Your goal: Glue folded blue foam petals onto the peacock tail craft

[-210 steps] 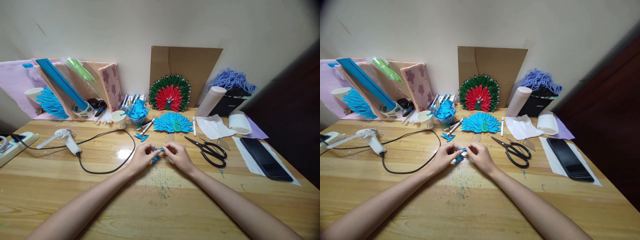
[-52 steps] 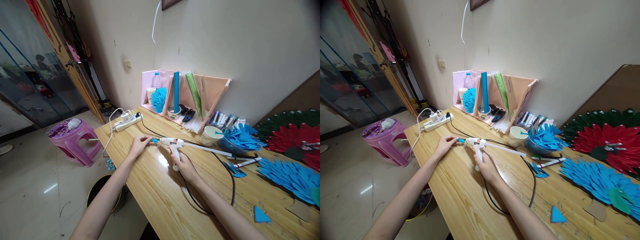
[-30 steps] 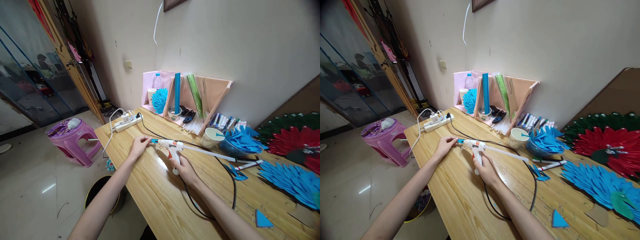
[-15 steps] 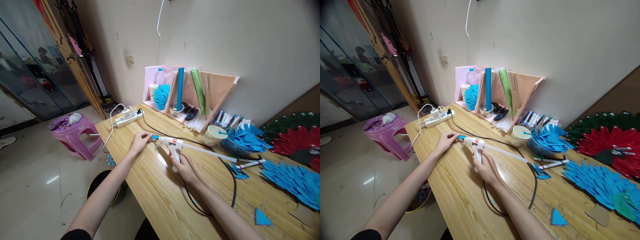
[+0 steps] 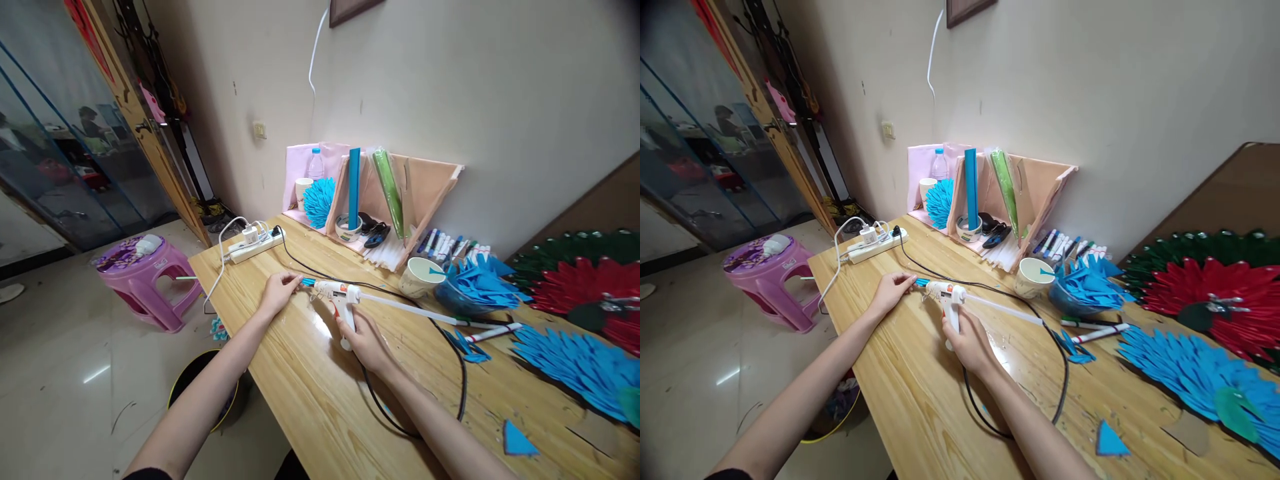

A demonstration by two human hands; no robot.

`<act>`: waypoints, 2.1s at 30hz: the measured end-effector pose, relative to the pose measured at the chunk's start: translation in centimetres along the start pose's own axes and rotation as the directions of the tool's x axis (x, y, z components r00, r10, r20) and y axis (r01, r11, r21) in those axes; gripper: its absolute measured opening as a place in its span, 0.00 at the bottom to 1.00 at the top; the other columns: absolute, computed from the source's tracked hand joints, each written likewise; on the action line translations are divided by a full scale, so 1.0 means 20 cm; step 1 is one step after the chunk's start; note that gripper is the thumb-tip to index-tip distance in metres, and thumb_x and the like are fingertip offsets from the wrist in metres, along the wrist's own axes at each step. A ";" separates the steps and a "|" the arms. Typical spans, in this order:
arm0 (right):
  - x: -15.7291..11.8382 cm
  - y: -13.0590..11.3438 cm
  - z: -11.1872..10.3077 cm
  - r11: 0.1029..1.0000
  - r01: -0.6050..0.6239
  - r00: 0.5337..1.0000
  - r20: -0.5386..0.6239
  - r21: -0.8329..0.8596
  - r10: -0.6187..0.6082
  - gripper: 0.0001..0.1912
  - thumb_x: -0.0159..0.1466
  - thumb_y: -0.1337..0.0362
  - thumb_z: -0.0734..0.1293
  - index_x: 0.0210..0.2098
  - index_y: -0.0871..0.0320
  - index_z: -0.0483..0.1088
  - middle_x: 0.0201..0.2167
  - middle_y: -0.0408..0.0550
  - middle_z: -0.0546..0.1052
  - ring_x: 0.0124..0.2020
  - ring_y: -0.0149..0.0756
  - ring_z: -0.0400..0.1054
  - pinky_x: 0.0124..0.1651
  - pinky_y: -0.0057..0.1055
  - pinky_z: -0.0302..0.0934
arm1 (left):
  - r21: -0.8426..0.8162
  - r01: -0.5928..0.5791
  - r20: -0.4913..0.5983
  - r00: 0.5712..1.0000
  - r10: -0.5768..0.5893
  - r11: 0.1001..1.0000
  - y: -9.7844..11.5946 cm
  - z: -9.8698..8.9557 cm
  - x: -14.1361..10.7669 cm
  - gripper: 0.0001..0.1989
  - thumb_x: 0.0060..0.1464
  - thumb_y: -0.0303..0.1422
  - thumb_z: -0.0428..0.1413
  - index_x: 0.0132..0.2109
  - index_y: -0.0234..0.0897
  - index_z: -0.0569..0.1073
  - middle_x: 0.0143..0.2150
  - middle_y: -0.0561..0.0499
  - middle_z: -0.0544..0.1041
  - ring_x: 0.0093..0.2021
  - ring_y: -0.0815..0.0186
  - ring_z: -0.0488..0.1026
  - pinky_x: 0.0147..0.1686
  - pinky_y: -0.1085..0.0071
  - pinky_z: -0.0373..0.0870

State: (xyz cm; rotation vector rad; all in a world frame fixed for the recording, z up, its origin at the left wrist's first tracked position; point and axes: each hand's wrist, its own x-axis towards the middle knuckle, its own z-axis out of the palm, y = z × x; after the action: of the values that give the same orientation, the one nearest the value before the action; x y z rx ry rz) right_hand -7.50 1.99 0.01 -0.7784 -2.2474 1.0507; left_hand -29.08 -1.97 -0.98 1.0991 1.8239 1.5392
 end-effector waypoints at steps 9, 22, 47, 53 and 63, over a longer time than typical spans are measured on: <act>0.00 -0.03 -0.01 1.000 0.008 1.000 0.006 -0.024 -0.008 0.08 0.59 0.62 0.57 0.29 0.58 0.65 0.27 0.43 0.71 0.29 0.34 0.63 0.34 0.27 0.55 | -0.002 0.026 0.000 1.000 -0.026 1.000 0.01 0.00 0.00 0.16 0.41 0.43 0.59 0.29 0.33 0.77 0.22 0.51 0.74 0.21 0.71 0.66 0.22 0.76 0.63; 0.00 -0.02 -0.01 0.999 0.006 1.000 -0.002 -0.040 -0.006 0.09 0.59 0.61 0.56 0.29 0.58 0.66 0.29 0.45 0.72 0.31 0.36 0.64 0.35 0.27 0.55 | -0.053 0.062 -0.008 0.998 -0.063 0.997 0.04 0.00 -0.01 0.15 0.40 0.42 0.60 0.28 0.32 0.76 0.22 0.50 0.75 0.22 0.70 0.67 0.23 0.75 0.64; 0.39 0.07 -0.02 0.975 -0.036 0.990 -0.140 -0.218 0.005 0.11 0.58 0.60 0.58 0.34 0.61 0.65 0.30 0.51 0.71 0.34 0.40 0.64 0.38 0.34 0.57 | -0.151 0.130 -0.010 0.991 -0.133 0.980 0.14 -0.02 -0.07 0.17 0.35 0.44 0.61 0.26 0.31 0.76 0.24 0.47 0.76 0.22 0.71 0.69 0.24 0.76 0.65; -0.04 0.13 -0.27 0.999 -0.010 0.974 -0.226 -0.051 -0.002 0.21 0.61 0.59 0.58 0.53 0.57 0.55 0.40 0.52 0.69 0.39 0.39 0.66 0.43 0.39 0.61 | -0.171 0.163 0.245 0.962 -0.118 0.972 0.26 0.24 -0.22 0.17 0.35 0.43 0.62 0.28 0.31 0.76 0.24 0.48 0.76 0.23 0.71 0.68 0.26 0.75 0.66; -0.77 0.36 -0.79 0.978 -0.206 0.822 -0.539 0.020 0.184 0.15 0.58 0.58 0.63 0.44 0.56 0.63 0.38 0.50 0.69 0.39 0.38 0.67 0.43 0.38 0.65 | -0.217 0.075 0.556 0.829 0.060 0.973 0.47 1.15 -0.36 0.15 0.41 0.41 0.59 0.27 0.30 0.75 0.22 0.49 0.74 0.23 0.69 0.68 0.25 0.74 0.63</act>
State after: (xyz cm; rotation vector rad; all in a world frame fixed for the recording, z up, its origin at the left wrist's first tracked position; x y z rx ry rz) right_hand 15.60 2.99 -0.40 -1.1770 -1.7303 0.7484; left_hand -4.44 5.09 2.06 1.2594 1.2140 1.2070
